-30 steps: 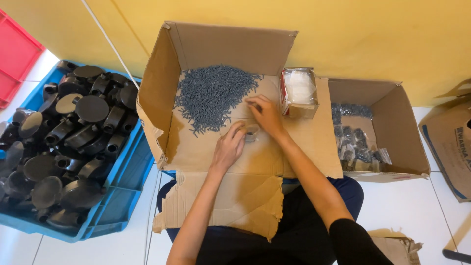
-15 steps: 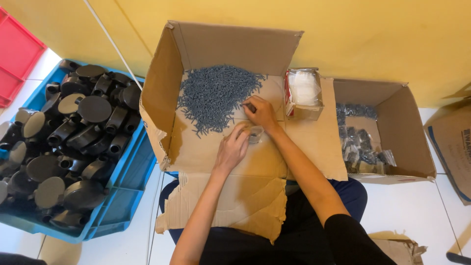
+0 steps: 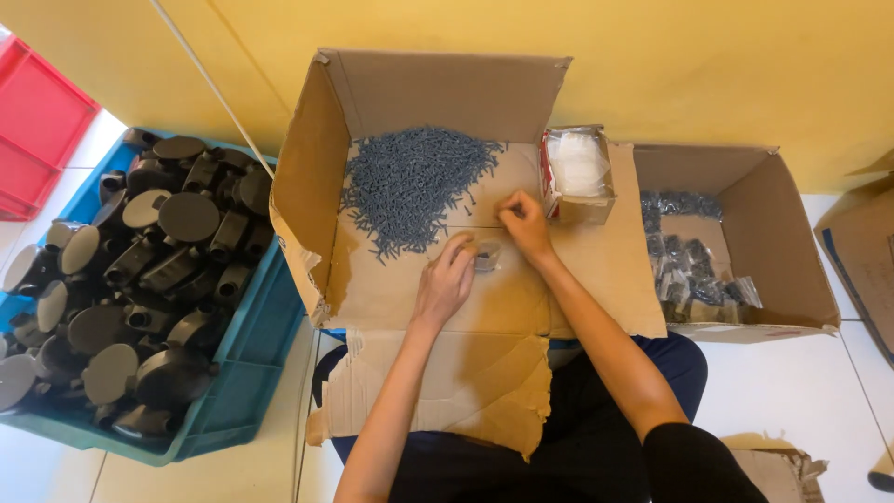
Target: The person sits on the floor and repeatedly picks small dark screws from a pile in a cardboard box, places them into small clear plastic bags, and sets the filled bags aside. The person handles the screws and bags by hand without using tools.
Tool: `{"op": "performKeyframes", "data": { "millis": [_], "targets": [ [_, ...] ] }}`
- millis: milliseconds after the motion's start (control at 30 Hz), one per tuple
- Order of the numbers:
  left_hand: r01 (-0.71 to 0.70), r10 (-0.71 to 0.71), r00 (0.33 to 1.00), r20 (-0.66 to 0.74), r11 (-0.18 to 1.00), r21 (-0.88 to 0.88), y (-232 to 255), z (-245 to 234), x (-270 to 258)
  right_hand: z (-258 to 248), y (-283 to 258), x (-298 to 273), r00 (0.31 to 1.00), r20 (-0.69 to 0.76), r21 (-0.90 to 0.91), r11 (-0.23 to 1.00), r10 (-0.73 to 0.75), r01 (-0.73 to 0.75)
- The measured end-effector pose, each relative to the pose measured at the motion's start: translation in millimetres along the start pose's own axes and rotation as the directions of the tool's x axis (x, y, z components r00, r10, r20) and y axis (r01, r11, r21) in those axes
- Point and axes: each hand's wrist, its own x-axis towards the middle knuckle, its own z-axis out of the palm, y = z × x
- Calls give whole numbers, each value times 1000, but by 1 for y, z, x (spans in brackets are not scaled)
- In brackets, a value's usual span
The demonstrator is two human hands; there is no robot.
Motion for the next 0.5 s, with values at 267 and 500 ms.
{"op": "performKeyframes", "data": {
  "millis": [267,500],
  "targets": [
    [26,-25,999,23,998,-53,0,2,-2,-23,-25,-54,997,16,273,959,75,-77],
    [27,-25,999,43,998,-60,2,-3,-1,-32,-17,-57,999,-13,301,952,52,-46]
  ]
}}
